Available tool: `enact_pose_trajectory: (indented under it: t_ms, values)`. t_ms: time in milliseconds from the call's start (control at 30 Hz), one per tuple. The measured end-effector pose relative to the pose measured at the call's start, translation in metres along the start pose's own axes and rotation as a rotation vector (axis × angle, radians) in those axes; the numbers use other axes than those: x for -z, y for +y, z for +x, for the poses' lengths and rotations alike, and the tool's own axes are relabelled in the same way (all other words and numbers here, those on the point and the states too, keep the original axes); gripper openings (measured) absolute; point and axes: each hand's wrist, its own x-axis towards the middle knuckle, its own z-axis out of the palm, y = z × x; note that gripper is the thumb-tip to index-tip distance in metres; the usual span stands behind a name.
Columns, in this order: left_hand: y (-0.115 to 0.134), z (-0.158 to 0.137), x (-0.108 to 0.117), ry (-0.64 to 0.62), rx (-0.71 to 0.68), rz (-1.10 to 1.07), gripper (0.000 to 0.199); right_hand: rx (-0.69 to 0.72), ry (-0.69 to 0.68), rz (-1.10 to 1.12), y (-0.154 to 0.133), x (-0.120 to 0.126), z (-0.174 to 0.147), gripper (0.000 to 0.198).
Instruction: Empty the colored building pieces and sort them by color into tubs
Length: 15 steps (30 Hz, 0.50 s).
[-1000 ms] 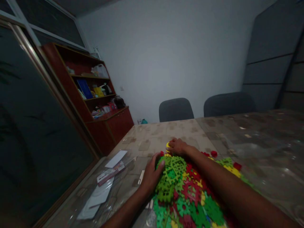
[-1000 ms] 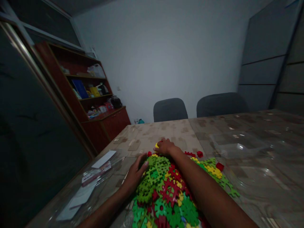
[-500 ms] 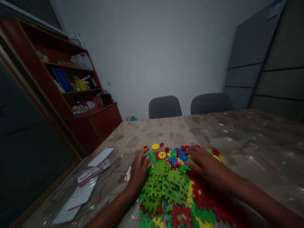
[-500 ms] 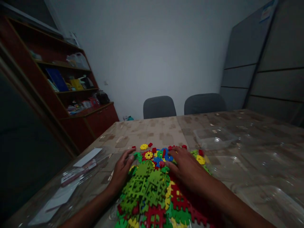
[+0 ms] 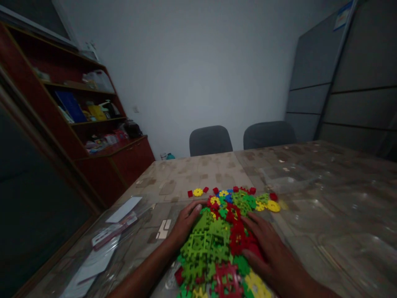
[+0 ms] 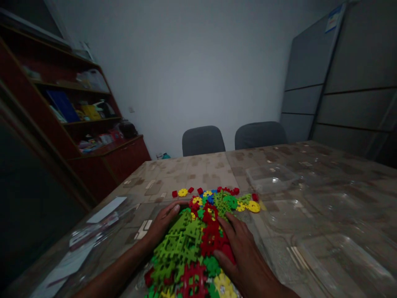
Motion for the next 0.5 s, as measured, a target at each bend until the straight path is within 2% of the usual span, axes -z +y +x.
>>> enact_pose_trajectory:
  t_ms: [133,233,333,433,500]
  values:
    - [-0.005,-0.004,0.002,0.056,0.011,-0.009,0.042,0.004,0.027,0.088,-0.013,0.013,0.027,0.044]
    - [-0.014,0.000,0.011,0.155,0.013,0.031,0.038,-0.062,0.132,0.020,-0.001,0.021,0.036,0.042]
    - [-0.020,0.014,0.017,0.215,-0.020,0.065,0.035,-0.207,0.196,-0.139,0.017,0.019,0.045,0.044]
    - [-0.019,0.033,0.017,0.188,-0.034,0.066,0.037,-0.332,0.185,-0.203,0.029,0.011,0.054,0.050]
    - [-0.015,0.040,0.014,0.125,-0.032,0.044,0.038,-0.334,0.166,-0.177,0.031,0.007,0.058,0.050]
